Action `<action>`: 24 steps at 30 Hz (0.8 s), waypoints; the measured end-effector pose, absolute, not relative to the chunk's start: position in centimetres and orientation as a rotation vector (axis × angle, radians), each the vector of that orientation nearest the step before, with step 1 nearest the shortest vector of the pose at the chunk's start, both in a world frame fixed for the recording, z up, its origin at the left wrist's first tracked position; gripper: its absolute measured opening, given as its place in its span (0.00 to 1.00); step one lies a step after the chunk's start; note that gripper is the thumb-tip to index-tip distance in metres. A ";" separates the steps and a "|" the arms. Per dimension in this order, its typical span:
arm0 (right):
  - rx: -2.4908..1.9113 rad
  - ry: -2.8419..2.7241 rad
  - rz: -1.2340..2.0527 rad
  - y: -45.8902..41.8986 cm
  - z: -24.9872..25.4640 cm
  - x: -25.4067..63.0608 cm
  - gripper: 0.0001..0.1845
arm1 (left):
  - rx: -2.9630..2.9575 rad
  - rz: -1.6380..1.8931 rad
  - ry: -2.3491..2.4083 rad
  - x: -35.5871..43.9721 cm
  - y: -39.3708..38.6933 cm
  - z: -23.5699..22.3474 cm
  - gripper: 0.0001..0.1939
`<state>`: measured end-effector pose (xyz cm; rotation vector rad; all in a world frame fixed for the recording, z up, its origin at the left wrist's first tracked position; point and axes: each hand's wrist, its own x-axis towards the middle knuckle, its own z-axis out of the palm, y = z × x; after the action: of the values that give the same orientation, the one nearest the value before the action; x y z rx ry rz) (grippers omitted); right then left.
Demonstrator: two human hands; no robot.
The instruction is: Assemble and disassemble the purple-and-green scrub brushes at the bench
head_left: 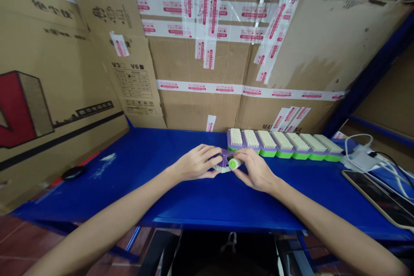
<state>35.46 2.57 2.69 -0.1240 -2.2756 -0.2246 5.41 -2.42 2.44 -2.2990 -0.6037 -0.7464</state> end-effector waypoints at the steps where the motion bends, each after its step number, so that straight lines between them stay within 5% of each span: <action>1: -0.136 -2.258 -0.225 2.6 2.7 35.5 0.15 | -2.294 -0.739 -0.609 5.3 -2.4 2.5 0.20; 8: -0.278 -2.196 -0.255 2.9 3.1 36.1 0.15 | -2.321 -0.785 -0.790 3.4 -1.5 2.0 0.26; 24: -0.482 -2.660 -0.367 4.7 2.2 36.5 0.13 | -2.421 -0.737 -1.228 1.7 -0.5 2.1 0.22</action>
<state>36.51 4.71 2.23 -0.4818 -2.6601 -0.3668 1.67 -0.49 2.14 -2.4206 -1.2275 -0.7368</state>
